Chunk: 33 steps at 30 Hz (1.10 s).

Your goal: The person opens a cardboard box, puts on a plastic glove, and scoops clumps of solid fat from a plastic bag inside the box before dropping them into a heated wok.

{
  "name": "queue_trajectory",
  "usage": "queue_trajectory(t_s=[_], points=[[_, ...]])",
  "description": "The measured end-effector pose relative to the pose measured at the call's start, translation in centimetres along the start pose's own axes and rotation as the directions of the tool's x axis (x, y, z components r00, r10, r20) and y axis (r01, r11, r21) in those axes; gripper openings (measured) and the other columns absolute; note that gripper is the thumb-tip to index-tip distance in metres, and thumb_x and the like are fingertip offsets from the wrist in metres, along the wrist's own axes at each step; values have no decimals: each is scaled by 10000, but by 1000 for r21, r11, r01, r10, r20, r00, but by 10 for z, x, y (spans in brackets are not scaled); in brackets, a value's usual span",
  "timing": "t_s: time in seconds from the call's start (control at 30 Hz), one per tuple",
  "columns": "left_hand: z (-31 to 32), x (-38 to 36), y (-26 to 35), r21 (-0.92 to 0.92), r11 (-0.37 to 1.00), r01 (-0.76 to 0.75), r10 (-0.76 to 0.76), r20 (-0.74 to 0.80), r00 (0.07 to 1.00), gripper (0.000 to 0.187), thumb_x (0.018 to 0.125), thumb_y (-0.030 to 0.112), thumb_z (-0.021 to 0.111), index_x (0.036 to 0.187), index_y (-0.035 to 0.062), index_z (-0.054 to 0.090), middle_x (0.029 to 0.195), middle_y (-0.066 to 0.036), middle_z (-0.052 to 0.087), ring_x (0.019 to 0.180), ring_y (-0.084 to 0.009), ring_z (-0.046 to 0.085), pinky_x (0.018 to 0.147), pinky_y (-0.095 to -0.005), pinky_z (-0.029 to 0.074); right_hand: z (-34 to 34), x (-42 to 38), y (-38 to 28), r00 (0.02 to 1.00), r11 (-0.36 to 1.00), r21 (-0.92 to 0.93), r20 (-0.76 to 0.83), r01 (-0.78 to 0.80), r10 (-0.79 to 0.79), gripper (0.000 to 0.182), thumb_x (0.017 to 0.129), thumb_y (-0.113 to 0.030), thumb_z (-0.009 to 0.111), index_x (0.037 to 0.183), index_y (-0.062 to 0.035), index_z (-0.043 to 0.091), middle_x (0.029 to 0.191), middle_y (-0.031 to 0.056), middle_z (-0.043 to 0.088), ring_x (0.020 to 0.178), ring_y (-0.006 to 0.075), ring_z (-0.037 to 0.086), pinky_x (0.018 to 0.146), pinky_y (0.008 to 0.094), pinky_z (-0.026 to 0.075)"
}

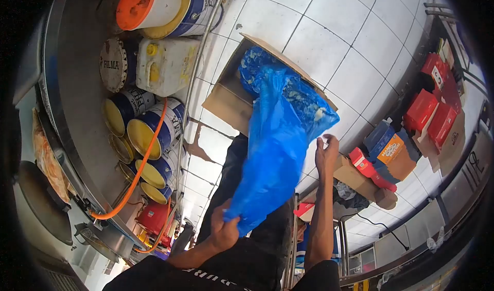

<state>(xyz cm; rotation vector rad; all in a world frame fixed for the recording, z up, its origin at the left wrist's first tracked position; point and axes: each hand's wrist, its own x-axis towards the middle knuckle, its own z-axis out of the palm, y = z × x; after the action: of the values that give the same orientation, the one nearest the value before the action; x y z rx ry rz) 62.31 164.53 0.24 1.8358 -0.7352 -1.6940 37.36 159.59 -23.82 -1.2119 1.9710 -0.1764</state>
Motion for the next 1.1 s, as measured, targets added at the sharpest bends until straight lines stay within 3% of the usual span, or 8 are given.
queue_trajectory(t_s=[0.07,0.13,0.2,0.3,0.5,0.8,0.93,1.1], points=[[-8,-7,-6,687,638,-348,567,-113,816,85,737,-45,503,803,-1,536,775,-160,549,640,-271,534,525,-360,419,-6,-7,-8,997,995,76,-46,-59,63,372,769,-100,585,1115,-1,492,1102,182,524,1008,297,521,857,379,414],[-24,-19,-10,790,607,-78,433,-247,867,114,711,-49,535,808,7,514,868,-180,536,785,-312,493,694,-397,399,-9,-12,0,988,927,367,-92,-79,121,507,722,22,516,1219,-6,417,1174,182,487,1059,283,512,880,357,418],[-41,-13,-17,299,951,78,116,-578,808,90,744,23,521,829,2,502,891,-152,513,833,-274,484,741,-388,391,-19,-22,0,996,889,457,-56,-32,64,601,663,123,431,1247,-12,392,1224,209,438,1080,277,524,877,333,434],[-61,17,-11,-419,900,-122,-256,-732,631,154,793,131,501,861,-6,485,926,-108,479,905,-216,471,812,-375,379,-29,-38,-15,992,820,559,46,-126,121,598,668,150,403,1242,-16,378,1216,195,444,938,230,619,841,309,459],[-120,87,-108,-163,987,-8,-107,-683,723,283,819,126,452,1045,-33,510,1026,-133,535,929,-222,492,870,-327,369,-16,-64,-58,987,736,661,144,-146,67,581,698,153,425,1244,-39,380,1232,192,440,946,227,622,877,301,429],[-101,24,-150,-156,960,232,-279,-604,747,547,843,178,513,1293,-35,286,1279,-161,393,1132,-269,424,931,-362,344,-71,-87,-131,865,-275,827,499,-491,-44,696,684,139,469,1316,-30,231,1303,209,353,1195,284,417,941,385,407],[-77,-10,-128,292,956,-5,181,-579,795,539,808,166,560,1240,-56,327,1207,-178,403,1040,-236,445,897,-337,356,-116,-126,-146,892,-140,881,446,-451,-66,689,673,160,540,1286,-29,289,1264,184,399,1081,255,504,873,327,461],[-49,-45,-58,234,969,75,-60,-72,996,326,819,199,528,1131,102,531,1100,-56,526,965,-187,486,813,-314,403,-149,-189,-157,949,34,952,307,-306,-65,679,681,56,659,1271,-35,335,1217,181,458,1000,256,573,813,323,492]])
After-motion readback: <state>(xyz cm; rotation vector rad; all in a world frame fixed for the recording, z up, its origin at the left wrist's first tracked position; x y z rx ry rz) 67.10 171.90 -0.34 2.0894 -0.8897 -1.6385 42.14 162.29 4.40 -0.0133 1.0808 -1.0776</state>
